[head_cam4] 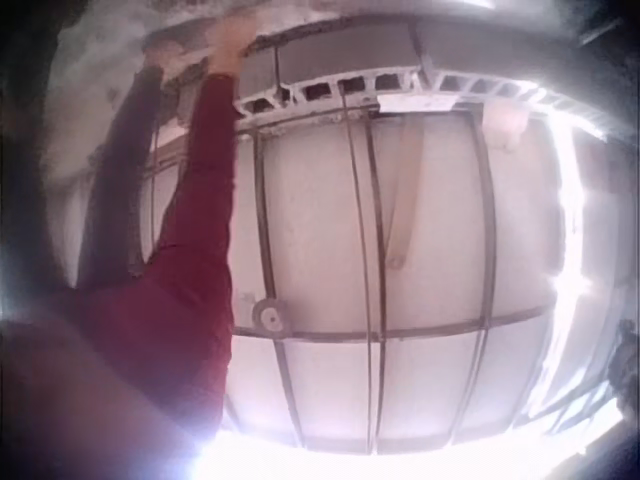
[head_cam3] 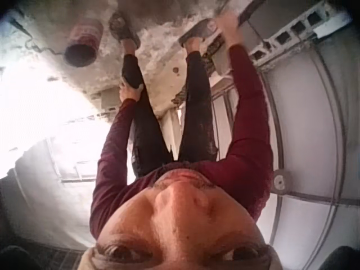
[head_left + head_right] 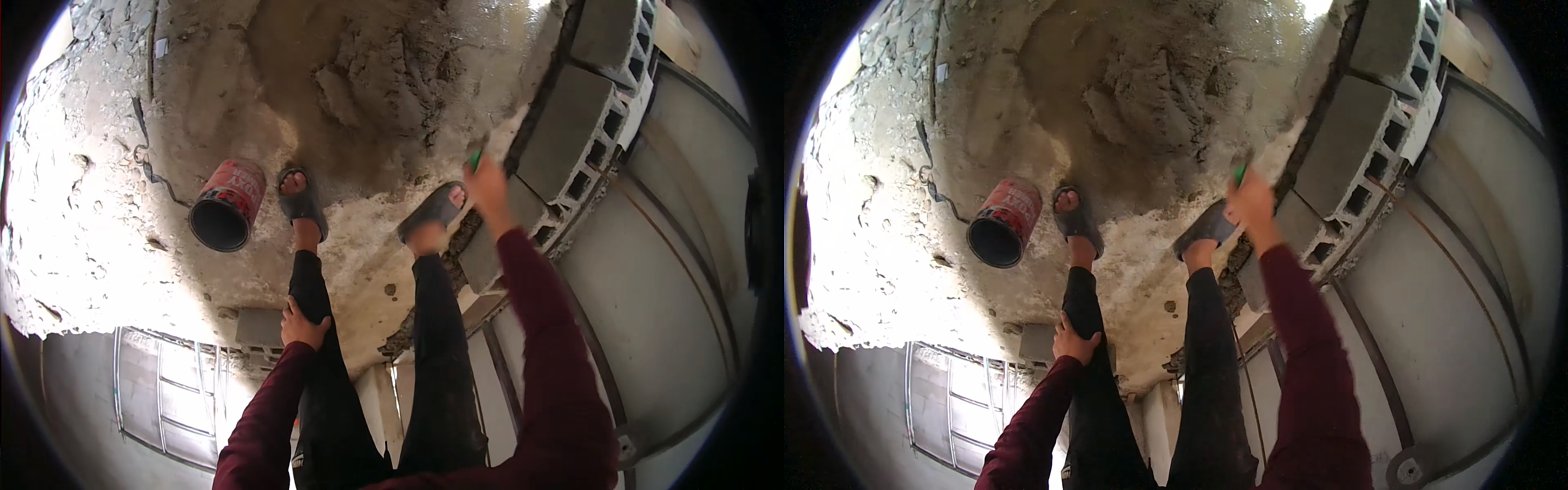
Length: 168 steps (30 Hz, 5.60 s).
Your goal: The person scoops cement from a bucket using a trowel and spreads it onto a concrete floor. They then pick up a hollow concrete block and place it onto the prepared cement bed, adjusting its position to align with the existing wall.
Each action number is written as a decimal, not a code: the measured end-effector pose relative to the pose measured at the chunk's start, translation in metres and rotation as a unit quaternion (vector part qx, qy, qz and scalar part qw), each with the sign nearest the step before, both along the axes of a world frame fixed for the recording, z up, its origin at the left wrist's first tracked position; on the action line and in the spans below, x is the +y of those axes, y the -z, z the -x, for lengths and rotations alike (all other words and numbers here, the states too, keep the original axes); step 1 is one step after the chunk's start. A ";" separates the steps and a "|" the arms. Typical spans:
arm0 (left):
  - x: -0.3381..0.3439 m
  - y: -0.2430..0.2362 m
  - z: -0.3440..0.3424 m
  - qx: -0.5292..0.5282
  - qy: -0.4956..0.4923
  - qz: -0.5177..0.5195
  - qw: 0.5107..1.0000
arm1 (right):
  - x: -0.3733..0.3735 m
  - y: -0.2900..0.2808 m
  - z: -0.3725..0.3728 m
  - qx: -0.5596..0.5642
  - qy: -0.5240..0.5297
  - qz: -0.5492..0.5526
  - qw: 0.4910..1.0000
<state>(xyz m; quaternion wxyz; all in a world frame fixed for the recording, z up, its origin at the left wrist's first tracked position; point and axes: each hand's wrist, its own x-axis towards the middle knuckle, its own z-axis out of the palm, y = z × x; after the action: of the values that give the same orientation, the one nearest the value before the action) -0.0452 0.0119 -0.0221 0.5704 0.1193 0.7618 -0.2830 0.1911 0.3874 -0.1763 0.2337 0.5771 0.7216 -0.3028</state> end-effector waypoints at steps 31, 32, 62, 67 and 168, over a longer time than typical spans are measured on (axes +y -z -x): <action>0.006 0.005 0.000 -0.001 -0.011 -0.017 1.000 | 0.119 -0.040 0.069 -0.055 -0.121 0.036 0.991; 0.005 0.003 0.001 0.004 -0.014 -0.014 1.000 | 0.118 -0.055 0.074 -0.056 -0.125 0.051 0.989; 0.015 0.001 0.005 -0.004 -0.026 0.017 1.000 | 0.202 -0.116 0.174 -0.048 -0.045 0.369 0.927; 0.011 0.006 0.005 -0.007 -0.011 0.008 1.000 | 0.212 -0.044 0.119 0.011 -0.031 0.116 0.993; -0.002 0.015 0.005 -0.001 -0.053 -0.015 0.998 | -0.055 0.077 0.375 0.382 0.430 0.318 0.753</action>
<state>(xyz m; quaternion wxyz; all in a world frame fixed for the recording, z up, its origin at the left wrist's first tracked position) -0.0501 0.0097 -0.0375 0.5836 0.0881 0.7705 -0.2407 -0.1841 0.3325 -0.2534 -0.0463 0.5547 0.2887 -0.7790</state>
